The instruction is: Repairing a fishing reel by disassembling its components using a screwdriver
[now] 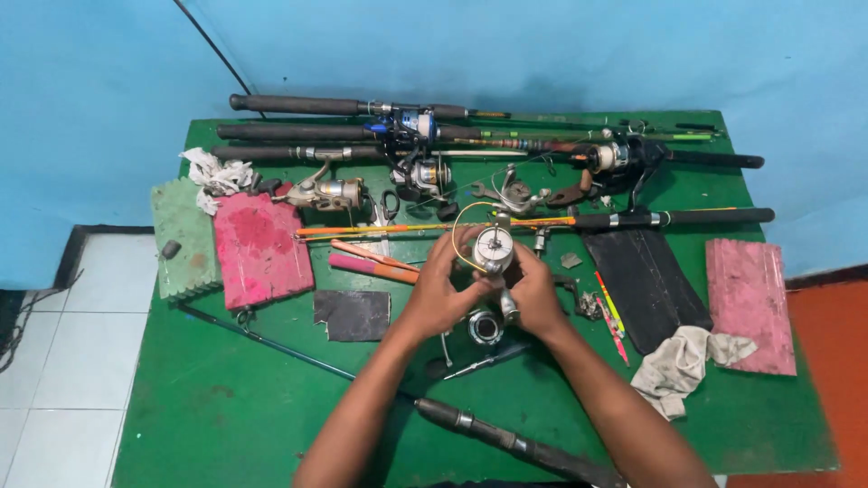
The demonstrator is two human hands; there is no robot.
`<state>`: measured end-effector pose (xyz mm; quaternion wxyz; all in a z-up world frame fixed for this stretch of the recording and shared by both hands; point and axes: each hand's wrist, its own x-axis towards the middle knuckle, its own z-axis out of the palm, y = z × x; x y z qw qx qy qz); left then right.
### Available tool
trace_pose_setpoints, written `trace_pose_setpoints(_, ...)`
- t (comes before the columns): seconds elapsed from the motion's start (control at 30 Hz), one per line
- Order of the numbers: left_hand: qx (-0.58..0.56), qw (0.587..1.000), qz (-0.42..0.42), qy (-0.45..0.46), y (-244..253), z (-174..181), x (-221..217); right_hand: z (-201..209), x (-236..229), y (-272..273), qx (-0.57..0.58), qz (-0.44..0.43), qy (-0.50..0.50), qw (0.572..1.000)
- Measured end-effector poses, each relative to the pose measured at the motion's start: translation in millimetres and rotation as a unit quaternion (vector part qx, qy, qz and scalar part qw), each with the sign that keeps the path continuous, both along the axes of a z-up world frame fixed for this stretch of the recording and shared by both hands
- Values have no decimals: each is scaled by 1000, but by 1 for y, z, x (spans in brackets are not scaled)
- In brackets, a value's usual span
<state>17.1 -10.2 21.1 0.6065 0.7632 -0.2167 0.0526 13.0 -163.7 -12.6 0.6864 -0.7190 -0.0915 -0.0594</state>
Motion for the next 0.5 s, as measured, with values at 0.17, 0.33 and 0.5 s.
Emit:
trace_pose_setpoints(0.17,-47,998,5,40,3,-18,14,-8,4,4,109,20,19,994)
trace_pose_setpoints(0.33,-216,971,-21,95,2,-24,6,-18,-9,-1,108,-25,-19,994)
trace_pose_setpoints(0.5,-174,980,-65,72,8,-26,4,2,-16,10,86,-25,-18,996)
